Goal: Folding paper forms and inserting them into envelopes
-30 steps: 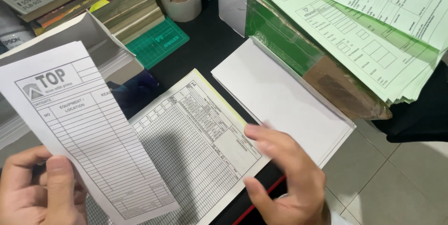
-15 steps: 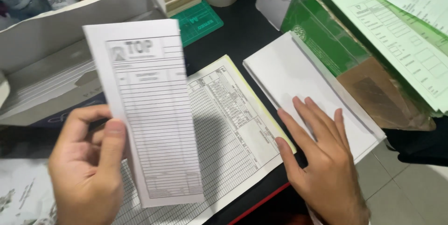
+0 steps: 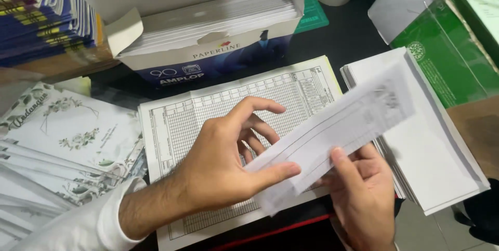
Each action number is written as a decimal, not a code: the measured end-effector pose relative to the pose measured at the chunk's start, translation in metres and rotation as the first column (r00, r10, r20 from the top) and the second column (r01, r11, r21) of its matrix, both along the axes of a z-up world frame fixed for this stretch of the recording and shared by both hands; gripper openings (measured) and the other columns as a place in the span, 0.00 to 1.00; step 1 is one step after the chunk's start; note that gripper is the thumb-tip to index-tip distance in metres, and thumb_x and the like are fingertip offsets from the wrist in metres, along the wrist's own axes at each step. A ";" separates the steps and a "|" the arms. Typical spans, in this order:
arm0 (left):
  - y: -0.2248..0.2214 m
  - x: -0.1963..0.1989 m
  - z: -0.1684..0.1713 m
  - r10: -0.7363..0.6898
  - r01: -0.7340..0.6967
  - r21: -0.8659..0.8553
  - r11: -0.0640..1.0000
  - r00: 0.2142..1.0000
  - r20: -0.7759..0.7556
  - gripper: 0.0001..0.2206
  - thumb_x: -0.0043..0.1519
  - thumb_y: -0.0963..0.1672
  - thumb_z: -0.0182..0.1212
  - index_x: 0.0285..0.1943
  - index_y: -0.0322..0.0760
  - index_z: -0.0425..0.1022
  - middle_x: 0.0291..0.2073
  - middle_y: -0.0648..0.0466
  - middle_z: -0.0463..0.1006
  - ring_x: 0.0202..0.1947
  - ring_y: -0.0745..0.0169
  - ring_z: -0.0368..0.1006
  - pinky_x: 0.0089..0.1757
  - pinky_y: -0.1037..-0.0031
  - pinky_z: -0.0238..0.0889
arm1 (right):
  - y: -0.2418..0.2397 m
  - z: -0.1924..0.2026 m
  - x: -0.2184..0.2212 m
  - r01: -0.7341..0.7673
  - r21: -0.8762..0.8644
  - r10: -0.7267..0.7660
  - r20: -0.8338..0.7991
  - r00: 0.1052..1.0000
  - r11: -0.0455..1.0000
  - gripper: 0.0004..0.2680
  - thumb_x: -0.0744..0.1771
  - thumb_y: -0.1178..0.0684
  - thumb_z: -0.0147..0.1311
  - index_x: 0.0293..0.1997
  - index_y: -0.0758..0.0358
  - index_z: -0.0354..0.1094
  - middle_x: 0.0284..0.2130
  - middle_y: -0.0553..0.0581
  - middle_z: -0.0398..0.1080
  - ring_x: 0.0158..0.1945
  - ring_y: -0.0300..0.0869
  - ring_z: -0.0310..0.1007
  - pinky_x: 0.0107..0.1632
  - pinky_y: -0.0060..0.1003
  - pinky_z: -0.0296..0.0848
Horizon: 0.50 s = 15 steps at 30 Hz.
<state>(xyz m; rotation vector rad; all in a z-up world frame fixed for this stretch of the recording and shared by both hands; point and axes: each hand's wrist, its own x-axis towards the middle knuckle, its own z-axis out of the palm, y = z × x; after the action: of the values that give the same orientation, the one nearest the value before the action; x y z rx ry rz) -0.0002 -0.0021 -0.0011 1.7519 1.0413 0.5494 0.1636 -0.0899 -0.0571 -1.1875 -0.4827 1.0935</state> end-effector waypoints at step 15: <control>0.005 -0.003 -0.011 0.017 -0.079 0.317 0.945 0.981 0.194 0.09 0.48 0.42 0.65 0.36 0.38 0.73 0.30 0.56 0.79 0.30 0.71 0.75 0.30 0.86 0.72 | 0.006 0.020 -0.004 0.225 -0.048 -0.225 0.001 0.974 0.973 0.16 0.61 0.60 0.43 0.55 0.66 0.54 0.46 0.61 0.65 0.44 0.46 0.67 0.39 0.37 0.70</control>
<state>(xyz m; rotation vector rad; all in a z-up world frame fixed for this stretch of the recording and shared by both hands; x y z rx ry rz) -0.0030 0.0028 -0.0118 1.9159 0.8985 0.9440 0.1601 -0.0835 -0.0372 -1.2492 -0.3105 0.9161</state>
